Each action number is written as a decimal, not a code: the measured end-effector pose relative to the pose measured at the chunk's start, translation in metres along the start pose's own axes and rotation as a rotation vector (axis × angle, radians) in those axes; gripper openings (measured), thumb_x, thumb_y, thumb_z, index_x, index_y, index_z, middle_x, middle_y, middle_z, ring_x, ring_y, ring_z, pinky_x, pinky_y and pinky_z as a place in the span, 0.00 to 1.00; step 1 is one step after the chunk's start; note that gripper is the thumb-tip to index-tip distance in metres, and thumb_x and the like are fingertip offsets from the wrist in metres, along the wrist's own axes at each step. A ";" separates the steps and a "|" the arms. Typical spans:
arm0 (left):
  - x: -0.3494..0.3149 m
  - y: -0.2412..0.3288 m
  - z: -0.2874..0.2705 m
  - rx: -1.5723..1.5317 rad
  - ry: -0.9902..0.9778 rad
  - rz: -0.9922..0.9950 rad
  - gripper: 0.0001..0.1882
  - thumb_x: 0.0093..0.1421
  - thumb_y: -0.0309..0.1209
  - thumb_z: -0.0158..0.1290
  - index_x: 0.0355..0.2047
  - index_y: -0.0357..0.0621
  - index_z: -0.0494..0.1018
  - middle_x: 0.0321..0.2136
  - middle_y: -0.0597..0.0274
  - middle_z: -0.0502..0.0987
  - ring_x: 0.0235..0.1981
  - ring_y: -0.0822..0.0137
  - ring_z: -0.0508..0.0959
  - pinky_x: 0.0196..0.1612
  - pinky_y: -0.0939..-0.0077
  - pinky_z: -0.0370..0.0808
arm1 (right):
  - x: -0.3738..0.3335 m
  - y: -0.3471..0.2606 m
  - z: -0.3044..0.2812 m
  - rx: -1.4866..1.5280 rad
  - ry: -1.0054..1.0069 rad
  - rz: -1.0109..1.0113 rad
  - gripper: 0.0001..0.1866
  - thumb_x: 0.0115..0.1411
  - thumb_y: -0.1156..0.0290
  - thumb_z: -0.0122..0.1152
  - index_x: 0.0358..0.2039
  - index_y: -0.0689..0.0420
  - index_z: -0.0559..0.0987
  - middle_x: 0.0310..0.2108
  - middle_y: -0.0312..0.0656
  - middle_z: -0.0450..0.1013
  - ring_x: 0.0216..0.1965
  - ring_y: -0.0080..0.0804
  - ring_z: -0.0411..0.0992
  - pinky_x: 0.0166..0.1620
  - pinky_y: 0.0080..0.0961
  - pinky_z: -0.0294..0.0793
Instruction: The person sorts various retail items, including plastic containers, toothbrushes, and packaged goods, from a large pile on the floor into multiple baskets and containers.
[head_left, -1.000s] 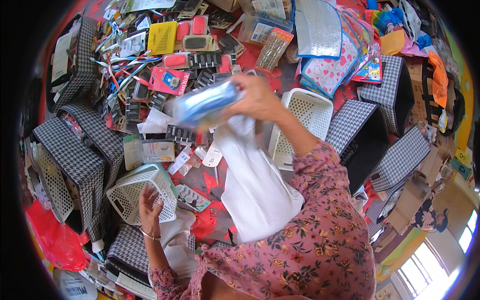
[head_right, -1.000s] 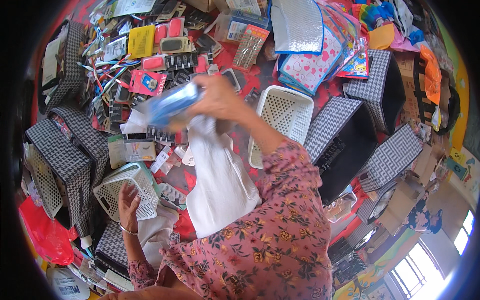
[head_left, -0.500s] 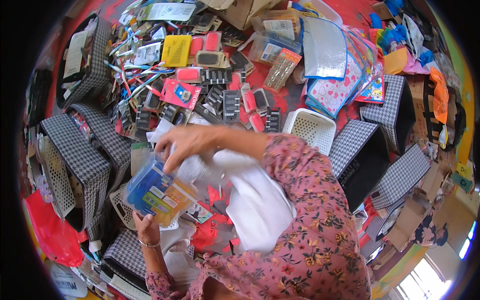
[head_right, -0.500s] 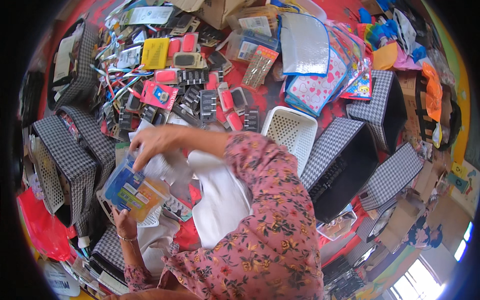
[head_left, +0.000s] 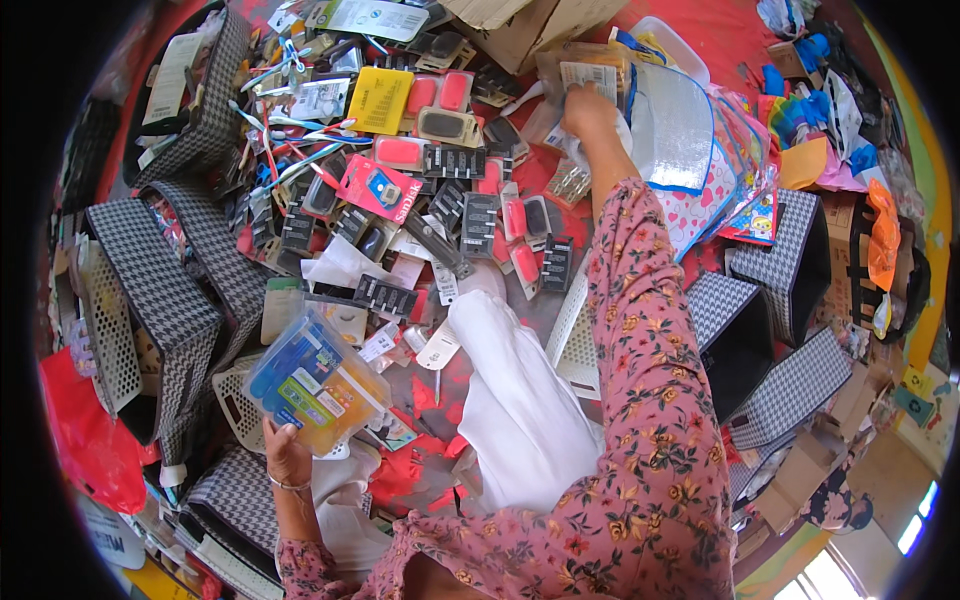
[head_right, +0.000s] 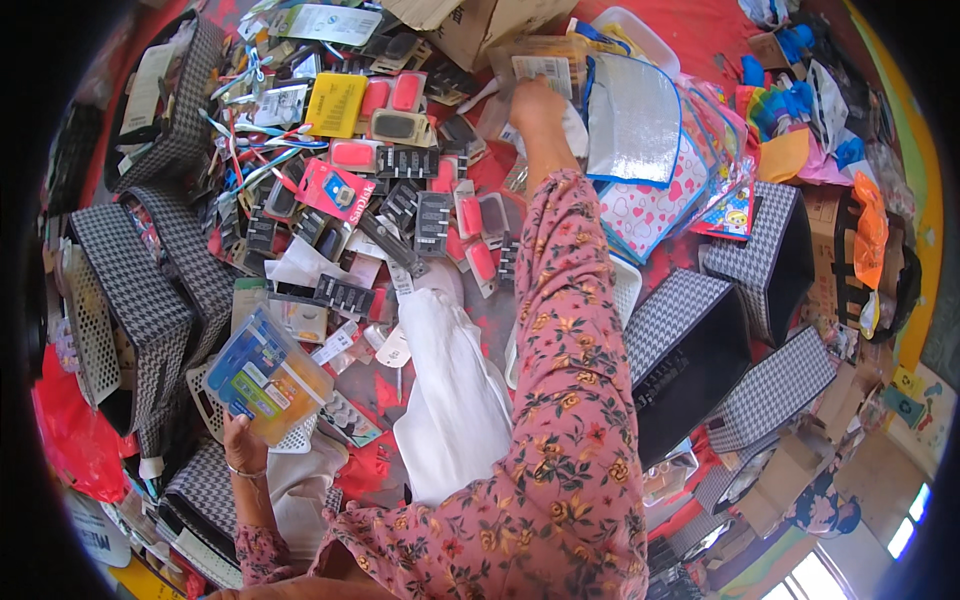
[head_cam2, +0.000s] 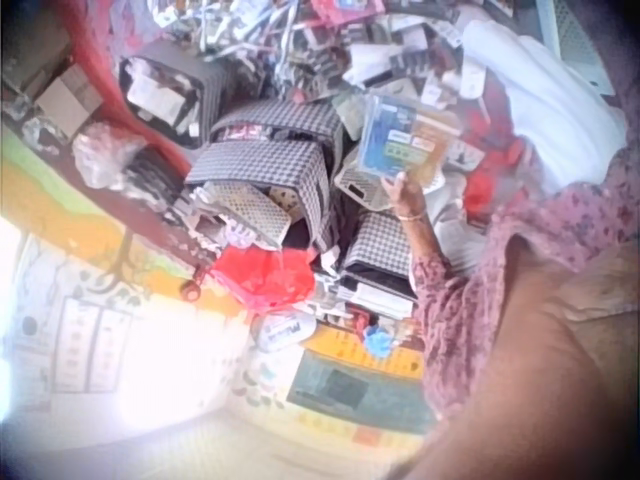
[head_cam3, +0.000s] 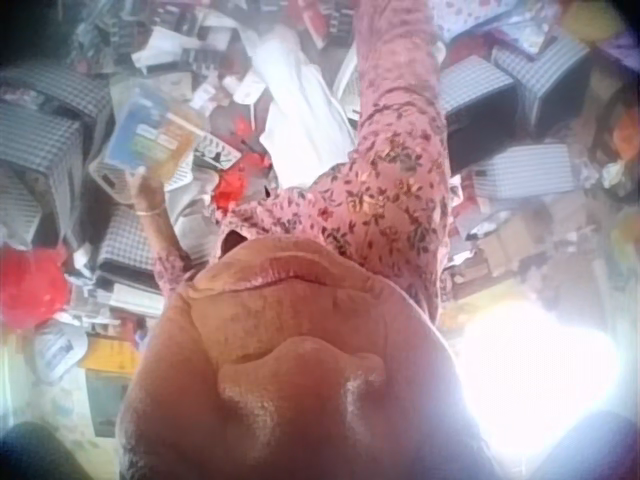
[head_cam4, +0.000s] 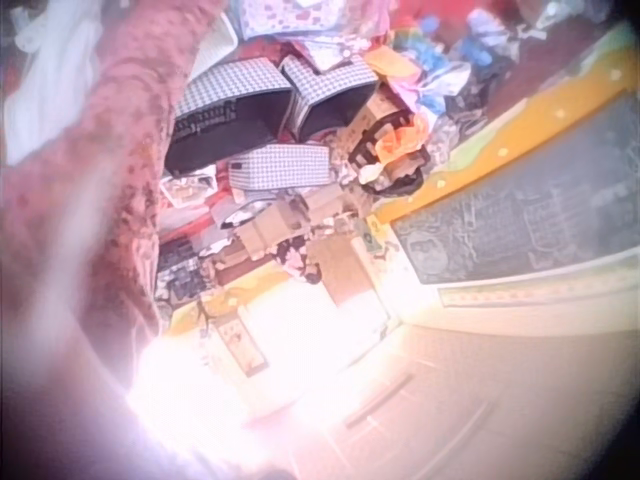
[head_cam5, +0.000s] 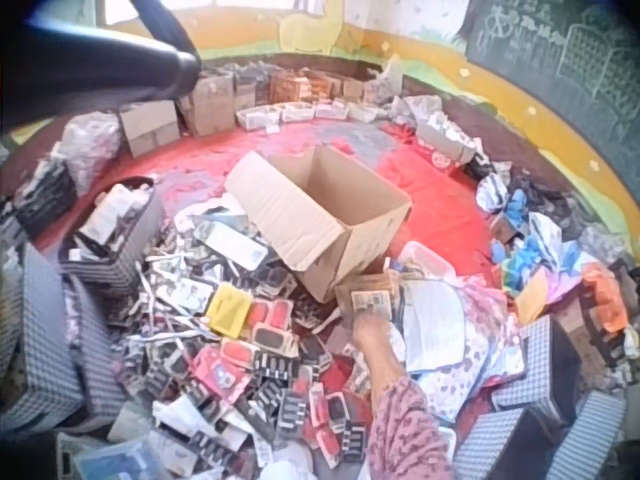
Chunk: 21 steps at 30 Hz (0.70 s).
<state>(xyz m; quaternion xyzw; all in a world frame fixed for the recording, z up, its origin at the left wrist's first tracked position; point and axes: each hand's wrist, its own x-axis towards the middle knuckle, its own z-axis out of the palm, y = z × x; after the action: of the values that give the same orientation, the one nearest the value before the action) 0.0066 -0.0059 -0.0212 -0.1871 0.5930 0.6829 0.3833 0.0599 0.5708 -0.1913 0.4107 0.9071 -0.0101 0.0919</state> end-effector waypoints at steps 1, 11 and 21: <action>0.000 -0.001 0.000 0.000 -0.004 -0.004 0.29 0.39 0.27 0.54 0.45 0.40 0.60 0.41 0.62 0.69 0.44 0.66 0.69 0.51 0.70 0.62 | -0.006 -0.003 -0.002 -0.036 -0.024 -0.046 0.14 0.45 0.71 0.54 0.36 0.58 0.75 0.36 0.49 0.71 0.37 0.46 0.72 0.38 0.36 0.72; -0.006 0.002 0.008 0.033 -0.028 0.002 0.31 0.40 0.29 0.55 0.47 0.38 0.59 0.42 0.59 0.69 0.44 0.64 0.70 0.50 0.70 0.64 | -0.163 0.009 -0.030 0.365 0.194 -0.059 0.18 0.36 0.68 0.63 0.29 0.59 0.71 0.30 0.48 0.69 0.31 0.47 0.71 0.32 0.35 0.71; -0.008 0.000 -0.008 -0.065 -0.088 -0.008 0.32 0.43 0.28 0.55 0.50 0.38 0.59 0.45 0.57 0.68 0.46 0.60 0.69 0.51 0.66 0.64 | -0.136 -0.040 -0.067 1.988 -0.488 0.305 0.20 0.42 0.73 0.64 0.38 0.62 0.73 0.33 0.39 0.73 0.32 0.27 0.71 0.38 0.22 0.69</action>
<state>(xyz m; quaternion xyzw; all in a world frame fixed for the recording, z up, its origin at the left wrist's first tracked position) 0.0101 -0.0159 -0.0180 -0.1715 0.5522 0.7080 0.4055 0.1072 0.4491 -0.1034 0.3985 0.3844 -0.8258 -0.1069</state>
